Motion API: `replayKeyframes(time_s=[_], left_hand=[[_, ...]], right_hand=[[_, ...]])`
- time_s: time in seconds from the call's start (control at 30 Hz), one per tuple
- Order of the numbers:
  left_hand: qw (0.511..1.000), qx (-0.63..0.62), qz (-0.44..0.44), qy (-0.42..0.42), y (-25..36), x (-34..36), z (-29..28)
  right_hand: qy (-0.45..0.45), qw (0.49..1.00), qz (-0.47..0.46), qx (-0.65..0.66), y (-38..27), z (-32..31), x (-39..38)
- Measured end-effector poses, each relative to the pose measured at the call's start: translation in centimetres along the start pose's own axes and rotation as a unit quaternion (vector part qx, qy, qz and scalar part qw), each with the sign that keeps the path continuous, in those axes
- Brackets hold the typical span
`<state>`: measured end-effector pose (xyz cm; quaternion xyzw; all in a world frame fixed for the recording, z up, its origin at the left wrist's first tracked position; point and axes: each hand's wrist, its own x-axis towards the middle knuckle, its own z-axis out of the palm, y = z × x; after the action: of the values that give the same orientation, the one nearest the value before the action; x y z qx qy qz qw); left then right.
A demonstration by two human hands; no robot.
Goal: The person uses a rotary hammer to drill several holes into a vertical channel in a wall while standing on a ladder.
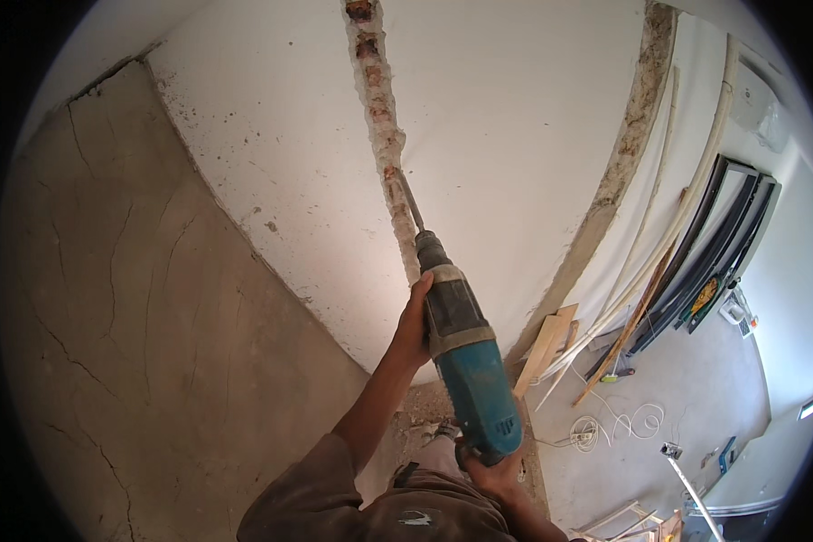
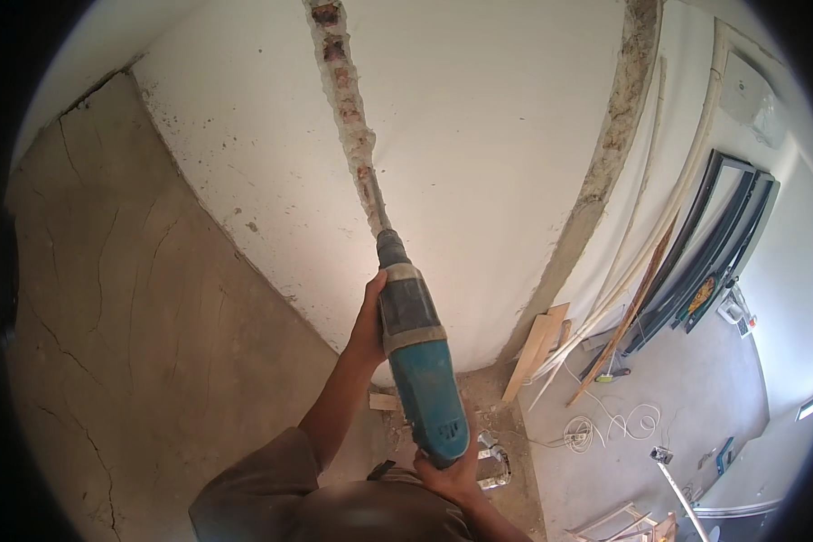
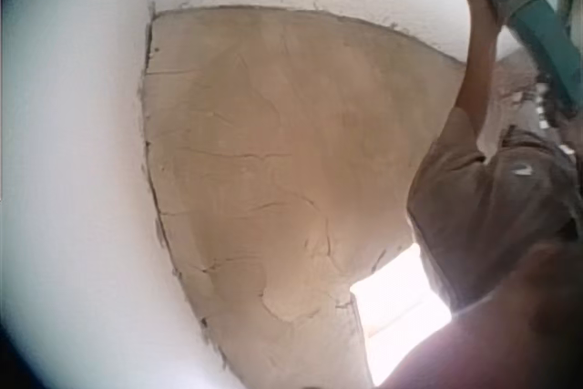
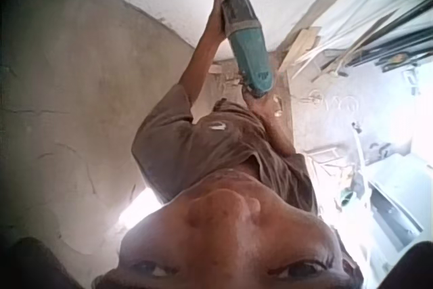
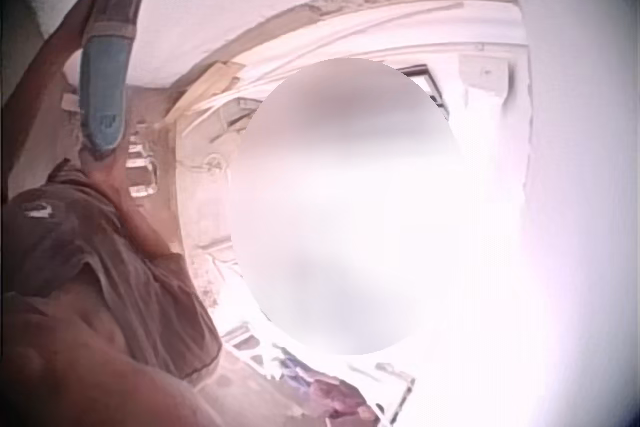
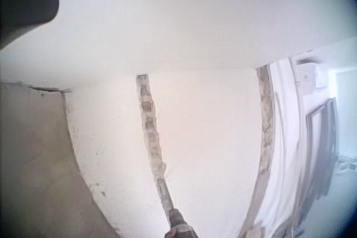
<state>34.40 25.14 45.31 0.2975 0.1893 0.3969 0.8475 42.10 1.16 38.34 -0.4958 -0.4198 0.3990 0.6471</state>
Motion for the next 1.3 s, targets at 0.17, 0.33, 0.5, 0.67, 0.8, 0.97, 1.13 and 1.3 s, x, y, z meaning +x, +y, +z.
replayKeyframes(time_s=[0.17,0.33,0.5,0.67,0.8,0.97,1.13,1.3], left_hand=[[1.0,0.019,-0.012,-0.003,-0.2,-0.5,-1.2],[1.0,0.011,0.004,-0.027,0.9,-0.7,-1.6],[0.999,0.032,0.009,-0.017,2.9,0.0,-3.7],[0.991,-0.072,-0.04,-0.101,3.6,0.5,-4.4],[0.996,-0.02,-0.016,-0.086,4.5,1.4,-4.8],[0.999,-0.005,-0.016,-0.04,4.3,1.6,-4.1],[1.0,0.002,0.016,-0.024,4.5,2.1,-0.3],[0.999,-0.019,0.021,-0.038,4.2,2.2,0.2]], right_hand=[[0.016,0.998,-0.055,-0.042,0.7,2.3,-1.1],[0.018,0.987,-0.13,-0.096,0.9,3.9,-0.3],[-0.04,0.994,-0.06,-0.076,0.9,5.9,0.6],[-0.079,0.974,-0.113,-0.178,-3.5,6.9,2.0],[-0.069,0.977,-0.139,-0.148,0.0,7.2,2.9],[-0.062,0.985,-0.11,-0.115,-1.2,6.7,3.2],[-0.017,0.987,-0.121,-0.107,-4.6,5.2,4.2],[-0.024,0.988,-0.098,-0.114,-7.0,4.0,4.5]])
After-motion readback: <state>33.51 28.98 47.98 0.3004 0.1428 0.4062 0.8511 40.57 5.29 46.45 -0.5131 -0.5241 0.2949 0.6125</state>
